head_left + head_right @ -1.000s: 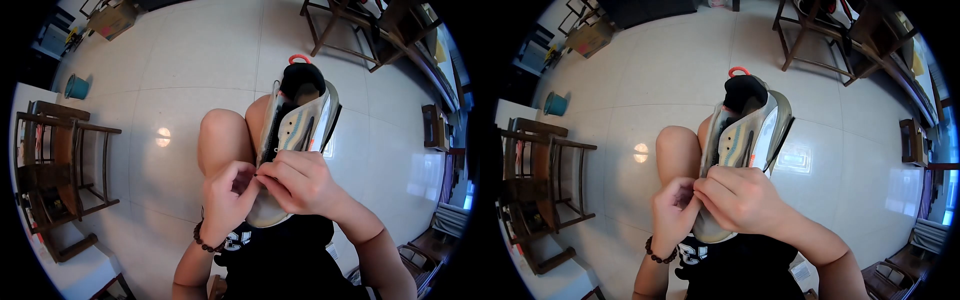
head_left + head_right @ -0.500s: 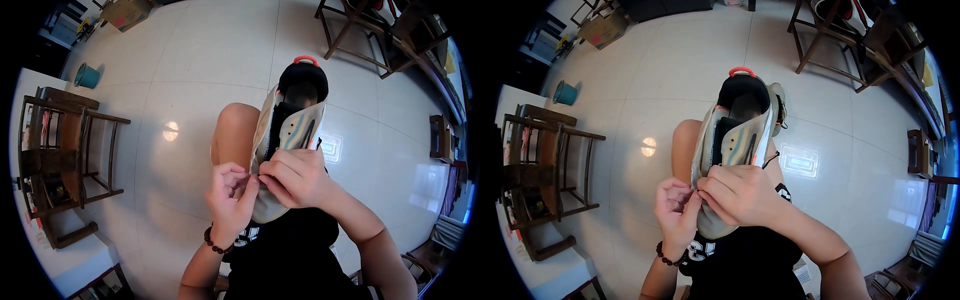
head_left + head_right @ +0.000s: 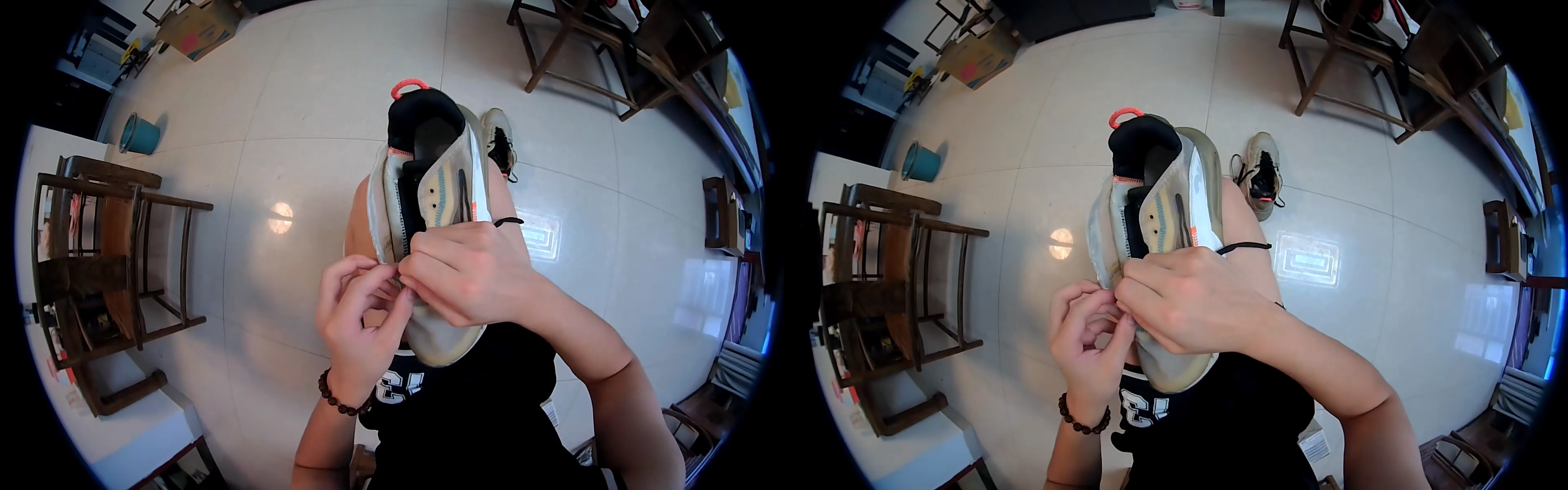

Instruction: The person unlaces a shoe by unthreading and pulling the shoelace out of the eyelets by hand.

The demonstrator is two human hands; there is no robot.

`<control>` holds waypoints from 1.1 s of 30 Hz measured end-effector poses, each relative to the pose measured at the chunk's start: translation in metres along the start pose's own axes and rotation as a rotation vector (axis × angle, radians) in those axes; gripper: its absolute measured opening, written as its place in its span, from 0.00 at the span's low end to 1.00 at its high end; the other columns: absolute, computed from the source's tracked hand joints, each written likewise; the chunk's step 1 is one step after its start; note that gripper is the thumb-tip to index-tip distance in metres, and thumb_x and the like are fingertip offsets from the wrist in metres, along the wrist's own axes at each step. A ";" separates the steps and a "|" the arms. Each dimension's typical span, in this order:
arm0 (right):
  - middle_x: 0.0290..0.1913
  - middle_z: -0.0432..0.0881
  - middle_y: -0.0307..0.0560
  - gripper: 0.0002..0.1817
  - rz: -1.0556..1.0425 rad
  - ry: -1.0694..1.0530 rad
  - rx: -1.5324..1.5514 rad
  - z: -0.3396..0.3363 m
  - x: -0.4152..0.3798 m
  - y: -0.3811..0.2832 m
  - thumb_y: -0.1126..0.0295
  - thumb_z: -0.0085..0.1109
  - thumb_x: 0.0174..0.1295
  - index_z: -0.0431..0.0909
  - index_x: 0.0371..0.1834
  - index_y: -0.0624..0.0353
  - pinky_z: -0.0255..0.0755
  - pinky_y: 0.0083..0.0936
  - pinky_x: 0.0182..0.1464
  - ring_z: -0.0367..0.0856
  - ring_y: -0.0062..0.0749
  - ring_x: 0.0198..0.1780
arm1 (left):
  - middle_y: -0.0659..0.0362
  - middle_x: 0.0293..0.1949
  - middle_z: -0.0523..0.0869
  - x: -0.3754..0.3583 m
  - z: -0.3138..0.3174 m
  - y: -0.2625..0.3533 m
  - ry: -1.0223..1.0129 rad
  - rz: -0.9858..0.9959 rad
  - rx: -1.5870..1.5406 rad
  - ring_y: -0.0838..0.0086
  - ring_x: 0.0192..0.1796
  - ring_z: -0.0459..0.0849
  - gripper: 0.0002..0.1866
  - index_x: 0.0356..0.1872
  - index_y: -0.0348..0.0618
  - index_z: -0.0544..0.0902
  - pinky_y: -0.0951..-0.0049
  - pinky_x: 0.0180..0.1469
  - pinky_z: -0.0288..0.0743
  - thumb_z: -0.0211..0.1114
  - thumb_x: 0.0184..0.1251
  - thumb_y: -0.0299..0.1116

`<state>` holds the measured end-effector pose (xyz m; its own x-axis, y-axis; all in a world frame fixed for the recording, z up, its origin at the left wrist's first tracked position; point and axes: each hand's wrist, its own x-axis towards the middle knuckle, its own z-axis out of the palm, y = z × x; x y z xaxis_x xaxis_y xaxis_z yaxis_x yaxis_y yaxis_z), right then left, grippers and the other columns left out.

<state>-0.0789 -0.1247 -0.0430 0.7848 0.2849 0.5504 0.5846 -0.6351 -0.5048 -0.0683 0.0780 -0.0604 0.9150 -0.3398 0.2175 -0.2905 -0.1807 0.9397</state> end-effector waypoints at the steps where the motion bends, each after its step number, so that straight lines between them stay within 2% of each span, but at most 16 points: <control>1: 0.31 0.74 0.45 0.11 0.000 0.004 0.004 0.000 0.000 -0.001 0.70 0.71 0.59 0.76 0.33 0.60 0.77 0.35 0.29 0.83 0.37 0.30 | 0.53 0.55 0.83 0.001 -0.002 0.001 0.001 0.079 0.110 0.74 0.42 0.91 0.14 0.52 0.31 0.89 0.75 0.43 0.87 0.79 0.66 0.15; 2: 0.31 0.74 0.45 0.11 0.001 0.004 0.004 0.001 0.001 -0.001 0.70 0.71 0.59 0.76 0.33 0.60 0.77 0.35 0.29 0.83 0.37 0.30 | 0.53 0.55 0.83 0.001 -0.004 0.002 0.000 0.079 0.111 0.74 0.42 0.91 0.14 0.52 0.31 0.89 0.75 0.43 0.87 0.79 0.66 0.15; 4: 0.29 0.75 0.44 0.11 -0.013 0.016 0.030 0.002 0.003 -0.001 0.69 0.71 0.61 0.76 0.32 0.59 0.77 0.35 0.29 0.83 0.37 0.29 | 0.53 0.53 0.85 0.001 -0.008 0.002 0.028 0.248 0.291 0.71 0.43 0.91 0.12 0.46 0.31 0.91 0.73 0.44 0.87 0.82 0.63 0.17; 5: 0.29 0.75 0.44 0.11 -0.012 0.017 0.031 0.002 0.002 -0.001 0.69 0.71 0.61 0.76 0.32 0.59 0.77 0.35 0.29 0.83 0.37 0.29 | 0.53 0.53 0.85 0.001 -0.010 0.002 0.026 0.248 0.291 0.71 0.43 0.91 0.12 0.46 0.31 0.91 0.73 0.44 0.87 0.82 0.63 0.17; 7: 0.28 0.76 0.45 0.10 0.002 0.005 0.086 0.003 0.001 0.000 0.71 0.74 0.61 0.80 0.32 0.61 0.75 0.37 0.29 0.82 0.42 0.27 | 0.53 0.51 0.88 0.002 -0.013 0.001 0.049 0.364 0.362 0.69 0.44 0.91 0.12 0.44 0.32 0.92 0.73 0.44 0.87 0.84 0.60 0.18; 14: 0.27 0.77 0.46 0.11 -0.017 0.038 0.149 0.004 -0.001 0.002 0.72 0.76 0.61 0.80 0.30 0.61 0.76 0.36 0.29 0.81 0.42 0.26 | 0.52 0.49 0.90 0.006 -0.009 0.012 0.020 0.246 0.365 0.65 0.45 0.92 0.13 0.45 0.34 0.92 0.72 0.43 0.87 0.83 0.60 0.17; 16: 0.27 0.77 0.45 0.11 -0.008 0.072 0.164 0.004 0.000 0.001 0.72 0.76 0.62 0.80 0.30 0.61 0.75 0.37 0.28 0.81 0.42 0.26 | 0.51 0.48 0.90 0.011 -0.013 0.008 0.023 0.460 0.426 0.64 0.42 0.92 0.13 0.46 0.33 0.91 0.71 0.40 0.86 0.82 0.61 0.16; 20: 0.28 0.77 0.45 0.11 -0.001 0.042 0.143 0.002 0.000 0.001 0.71 0.76 0.63 0.81 0.31 0.61 0.74 0.36 0.28 0.81 0.42 0.26 | 0.48 0.48 0.88 0.014 -0.019 0.010 -0.030 0.471 0.460 0.61 0.43 0.89 0.11 0.47 0.32 0.88 0.68 0.44 0.85 0.76 0.64 0.15; 22: 0.28 0.78 0.44 0.10 -0.019 0.062 0.196 0.001 0.000 0.002 0.71 0.77 0.63 0.82 0.32 0.61 0.74 0.36 0.28 0.81 0.41 0.26 | 0.51 0.43 0.88 0.020 -0.020 0.013 -0.078 0.516 0.443 0.65 0.34 0.87 0.10 0.47 0.33 0.89 0.69 0.33 0.80 0.76 0.66 0.18; 25: 0.29 0.79 0.45 0.08 -0.029 0.092 0.238 -0.001 -0.001 0.002 0.71 0.76 0.63 0.85 0.35 0.61 0.74 0.36 0.28 0.80 0.41 0.26 | 0.52 0.41 0.86 0.023 -0.019 0.012 -0.080 0.546 0.431 0.65 0.32 0.85 0.06 0.44 0.35 0.87 0.68 0.31 0.78 0.73 0.68 0.20; 29: 0.29 0.79 0.45 0.08 -0.012 0.130 0.278 -0.001 -0.004 0.003 0.72 0.77 0.63 0.87 0.38 0.62 0.73 0.34 0.28 0.80 0.40 0.26 | 0.54 0.38 0.85 0.023 -0.017 0.016 -0.088 0.537 0.436 0.63 0.30 0.84 0.04 0.41 0.36 0.86 0.66 0.30 0.77 0.72 0.68 0.21; 33: 0.31 0.77 0.42 0.09 -0.047 0.154 0.283 -0.001 -0.007 0.005 0.69 0.75 0.64 0.86 0.42 0.59 0.74 0.33 0.29 0.81 0.38 0.28 | 0.54 0.35 0.84 0.020 -0.013 0.022 -0.108 0.376 0.314 0.66 0.28 0.81 0.02 0.38 0.36 0.84 0.67 0.29 0.74 0.70 0.71 0.20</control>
<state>-0.0816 -0.1306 -0.0488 0.7279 0.1838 0.6605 0.6704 -0.3927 -0.6296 -0.0521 0.0794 -0.0322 0.7016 -0.5251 0.4816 -0.6798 -0.2907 0.6734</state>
